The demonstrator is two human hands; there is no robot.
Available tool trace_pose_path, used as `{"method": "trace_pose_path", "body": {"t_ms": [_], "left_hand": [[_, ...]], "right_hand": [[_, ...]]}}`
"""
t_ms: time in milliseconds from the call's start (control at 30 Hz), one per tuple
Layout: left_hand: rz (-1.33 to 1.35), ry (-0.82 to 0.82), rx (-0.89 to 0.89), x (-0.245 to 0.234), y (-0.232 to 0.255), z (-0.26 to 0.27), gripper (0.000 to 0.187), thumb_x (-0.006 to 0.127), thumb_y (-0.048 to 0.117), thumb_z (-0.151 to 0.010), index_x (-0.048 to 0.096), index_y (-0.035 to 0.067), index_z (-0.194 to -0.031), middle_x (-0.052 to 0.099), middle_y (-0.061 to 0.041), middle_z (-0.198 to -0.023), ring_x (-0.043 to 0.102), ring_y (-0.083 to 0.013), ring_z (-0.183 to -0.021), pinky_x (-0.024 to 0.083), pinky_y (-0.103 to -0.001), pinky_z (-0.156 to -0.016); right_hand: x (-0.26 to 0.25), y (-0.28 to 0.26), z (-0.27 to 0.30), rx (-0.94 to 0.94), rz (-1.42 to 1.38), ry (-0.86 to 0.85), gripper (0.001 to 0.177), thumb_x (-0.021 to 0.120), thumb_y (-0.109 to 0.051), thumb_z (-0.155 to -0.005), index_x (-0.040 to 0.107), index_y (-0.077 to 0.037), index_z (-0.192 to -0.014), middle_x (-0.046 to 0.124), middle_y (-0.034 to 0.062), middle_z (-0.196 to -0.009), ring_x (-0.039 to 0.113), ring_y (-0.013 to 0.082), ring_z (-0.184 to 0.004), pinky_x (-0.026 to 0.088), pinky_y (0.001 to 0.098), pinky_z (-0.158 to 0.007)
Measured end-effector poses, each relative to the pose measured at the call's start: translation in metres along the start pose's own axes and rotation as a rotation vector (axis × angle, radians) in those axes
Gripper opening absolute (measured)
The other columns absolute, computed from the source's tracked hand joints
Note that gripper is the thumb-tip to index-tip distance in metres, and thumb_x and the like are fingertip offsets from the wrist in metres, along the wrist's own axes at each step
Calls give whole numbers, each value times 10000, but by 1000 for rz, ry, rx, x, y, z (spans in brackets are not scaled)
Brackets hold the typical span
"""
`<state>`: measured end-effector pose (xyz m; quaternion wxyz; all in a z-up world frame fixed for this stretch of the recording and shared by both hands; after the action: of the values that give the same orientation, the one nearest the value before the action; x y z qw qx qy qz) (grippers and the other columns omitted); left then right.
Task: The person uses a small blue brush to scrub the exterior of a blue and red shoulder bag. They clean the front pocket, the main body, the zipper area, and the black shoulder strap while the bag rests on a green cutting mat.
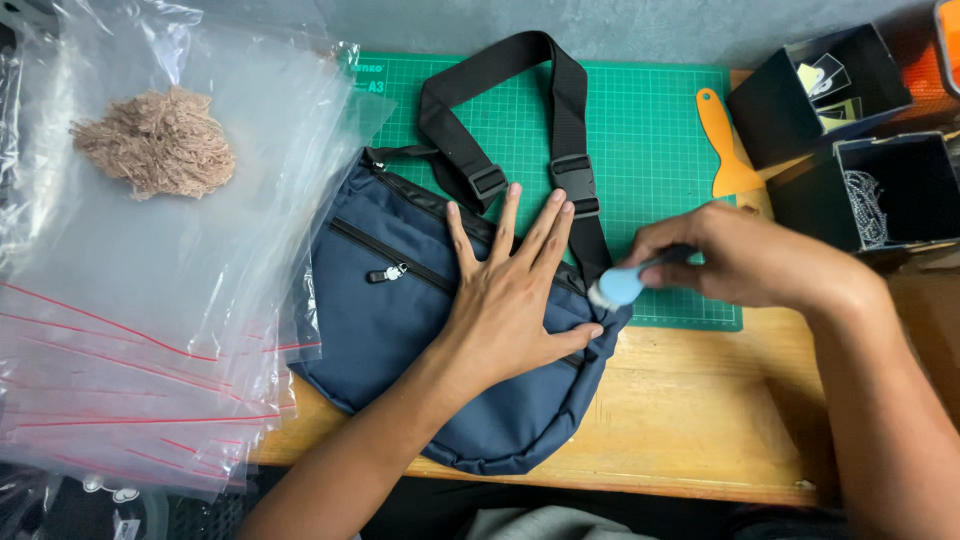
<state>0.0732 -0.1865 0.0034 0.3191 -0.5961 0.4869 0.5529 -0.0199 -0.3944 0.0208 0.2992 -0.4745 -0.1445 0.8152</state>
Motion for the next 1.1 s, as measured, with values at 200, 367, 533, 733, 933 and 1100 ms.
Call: {"method": "trace_pose_path", "body": {"t_ms": [200, 367, 533, 733, 933, 1100], "left_hand": [[21, 15, 19, 1, 0, 0, 1400, 807, 913, -823, 279, 85, -1820, 256, -39, -1918, 111, -435, -1773, 29, -941, -1259], [34, 7, 10, 0, 1, -1, 1394, 833, 900, -843, 264, 91, -1826, 238, -35, -1921, 109, -428, -1774, 27, -935, -1263], [9, -4, 9, 1, 1, 0, 1401, 820, 935, -861, 255, 98, -1831, 209, -30, -1926, 90, -427, -1774, 40, -930, -1269], [6, 2, 3, -3, 3, 0, 1395, 830, 924, -858, 267, 94, -1828, 221, -32, -1924, 109, -427, -1774, 43, -929, -1274], [289, 322, 90, -46, 34, 8, 911, 635, 829, -923, 791, -61, -1036, 673, -288, -1561, 403, -515, -1633, 145, -924, -1288], [252, 304, 217, -34, 62, 12, 470, 866, 76, -900, 716, 111, -1344, 638, -155, -1301, 607, -373, -1195, 453, -650, -1178]], "right_hand": [[-13, -47, 25, -305, -109, 62, 266, 884, -321, -901, 951, -264, -1151, 1018, -104, -1086, 954, 105, -983, 678, 293, -836], [-9, -21, 17, -121, 69, 103, 174, 811, -299, -978, 915, -290, -1117, 981, -122, -970, 870, 117, -829, 599, 304, -784], [-19, -14, 15, -48, 188, 355, 218, 713, -13, -997, 819, -166, -1111, 902, 15, -923, 824, 268, -806, 560, 392, -775], [-28, -11, 17, -37, 213, 396, 216, 738, -34, -1001, 847, -173, -1125, 894, 45, -958, 816, 258, -829, 556, 400, -796], [-45, -12, 36, -41, -58, 620, 194, 776, -104, -1106, 792, -66, -1295, 843, 20, -1288, 710, 174, -1099, 509, 375, -885], [-47, -27, 45, -112, -144, 685, 206, 763, -109, -1121, 768, -35, -1313, 823, 45, -1358, 689, 147, -1144, 502, 335, -980]]}}
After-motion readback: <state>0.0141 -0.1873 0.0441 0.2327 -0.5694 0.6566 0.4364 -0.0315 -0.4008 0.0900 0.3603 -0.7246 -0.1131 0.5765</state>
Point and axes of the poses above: each hand's wrist, its own z-axis away from the middle knuckle, its own x-axis out of the palm, y = z × x, the point moved 6 cm from there along -z, towards the middle knuckle
